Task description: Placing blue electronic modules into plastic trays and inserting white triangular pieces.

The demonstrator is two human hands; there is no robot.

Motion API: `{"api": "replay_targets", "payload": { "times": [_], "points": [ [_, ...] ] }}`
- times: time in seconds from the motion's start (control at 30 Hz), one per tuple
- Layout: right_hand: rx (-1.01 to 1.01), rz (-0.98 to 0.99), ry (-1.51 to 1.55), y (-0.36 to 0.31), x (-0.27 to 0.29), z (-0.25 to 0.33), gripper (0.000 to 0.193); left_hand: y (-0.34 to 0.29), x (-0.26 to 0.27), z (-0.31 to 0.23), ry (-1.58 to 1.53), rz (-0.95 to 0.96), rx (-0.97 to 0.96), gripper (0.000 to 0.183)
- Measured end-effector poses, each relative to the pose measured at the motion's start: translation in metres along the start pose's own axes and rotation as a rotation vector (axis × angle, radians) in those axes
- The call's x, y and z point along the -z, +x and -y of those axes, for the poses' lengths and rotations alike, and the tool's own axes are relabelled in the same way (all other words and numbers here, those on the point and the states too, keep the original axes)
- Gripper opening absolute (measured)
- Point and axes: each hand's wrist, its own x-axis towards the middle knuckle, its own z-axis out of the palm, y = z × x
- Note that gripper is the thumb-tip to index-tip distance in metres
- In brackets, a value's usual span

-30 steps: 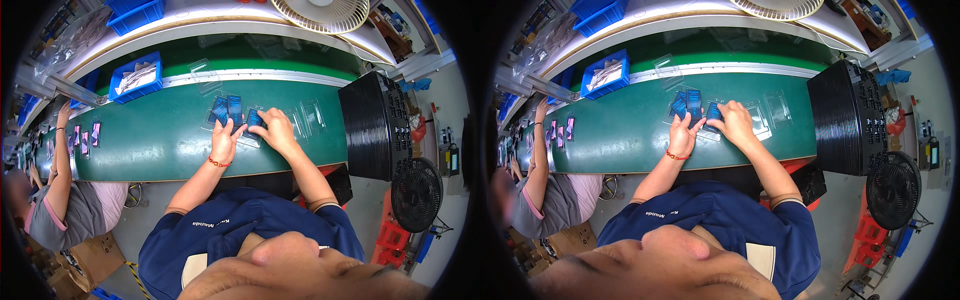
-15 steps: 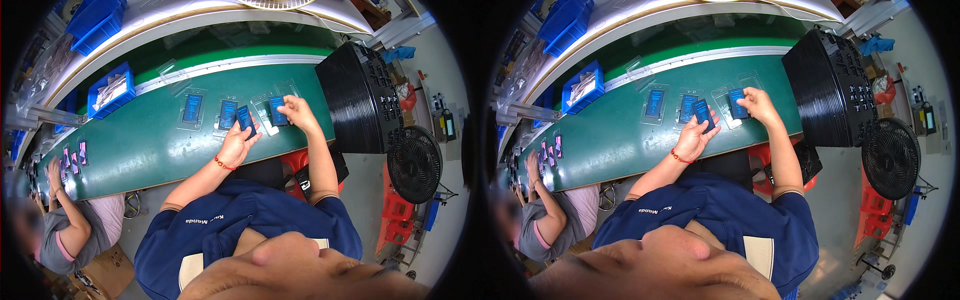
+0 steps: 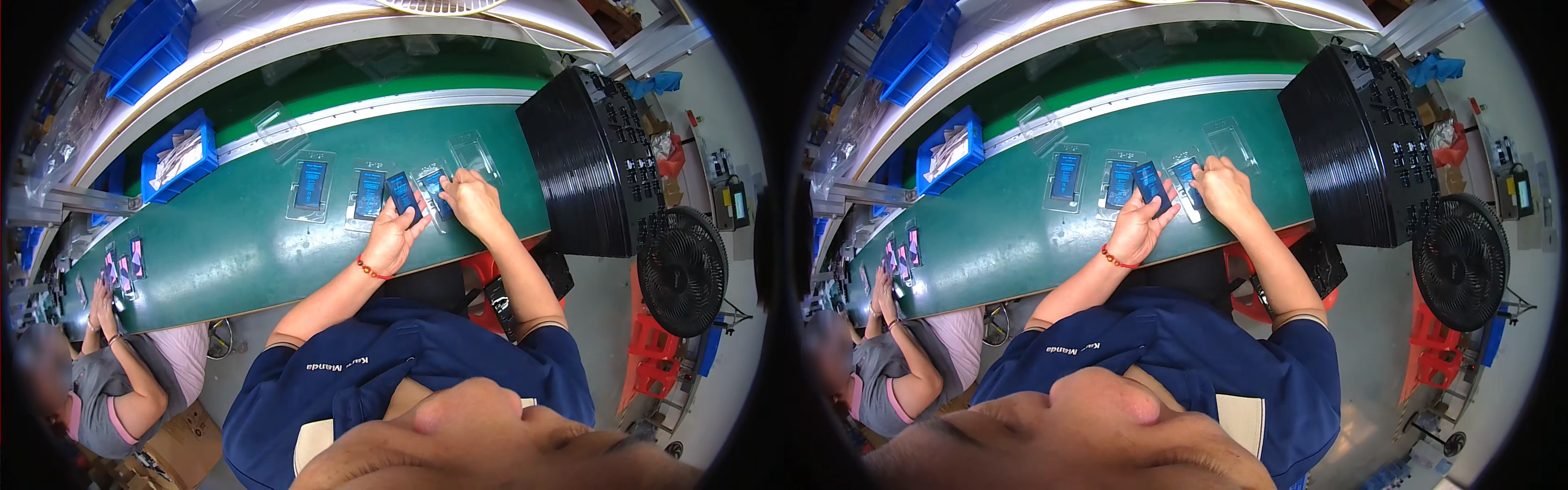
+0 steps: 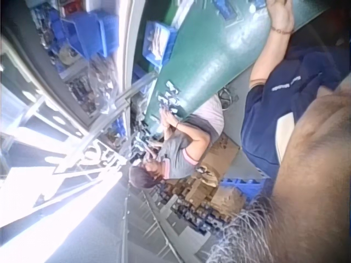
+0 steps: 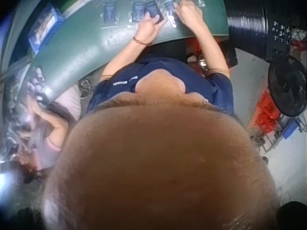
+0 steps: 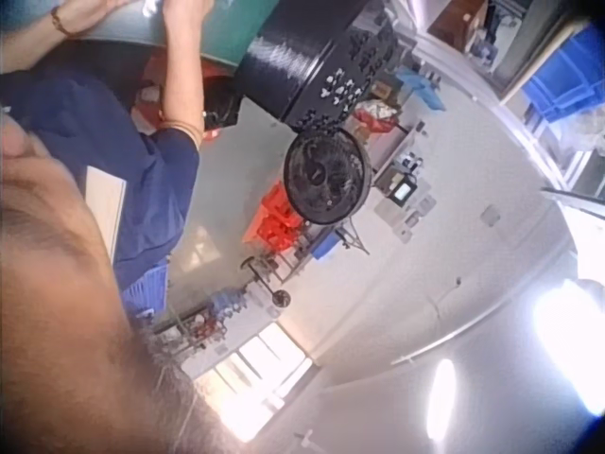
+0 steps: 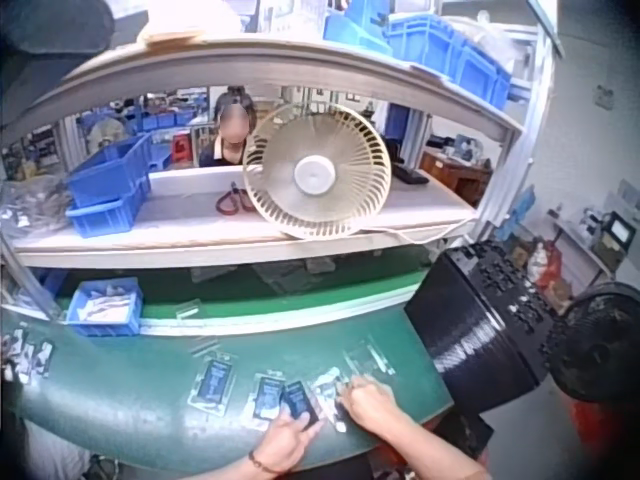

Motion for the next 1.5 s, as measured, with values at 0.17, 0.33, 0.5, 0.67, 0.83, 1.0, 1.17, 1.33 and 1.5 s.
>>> {"api": "replay_targets", "payload": {
  "times": [0.17,0.33,0.5,0.67,0.83,1.0,1.17,1.33,1.5],
  "points": [
    [-0.051,-0.294,0.248,-0.007,0.001,0.014,0.026,-0.005,-0.002,-0.003,0.298,0.007,-0.123,0.069],
    [-0.178,-0.104,1.181,-0.016,-0.007,0.024,0.011,-0.004,-0.018,-0.007,0.523,0.127,-0.235,0.095],
    [-0.308,-0.366,1.110,0.016,0.006,-0.066,0.015,0.003,-0.025,0.002,1.349,0.253,-0.656,0.079],
    [-0.354,-0.259,0.640,0.018,-0.003,-0.080,0.046,0.023,-0.018,0.025,2.034,0.232,-0.756,0.077],
    [-0.185,-0.264,0.460,0.007,-0.008,-0.068,0.042,0.031,-0.010,0.018,2.044,0.218,-0.724,0.068],
    [-0.029,-0.237,0.327,-0.006,-0.015,-0.061,0.038,0.032,-0.013,0.012,2.044,0.198,-0.713,0.064],
    [0.051,-0.265,0.132,-0.016,-0.018,-0.050,0.042,0.027,-0.013,-0.001,2.133,0.156,-0.637,0.061],
    [0.051,-0.189,0.054,-0.017,-0.024,-0.036,0.055,0.032,-0.004,-0.022,2.159,0.141,-0.663,0.061],
    [0.085,-0.183,0.047,-0.009,-0.035,-0.027,0.066,0.026,0.015,-0.048,2.118,0.159,-0.671,0.068]
  ]
}}
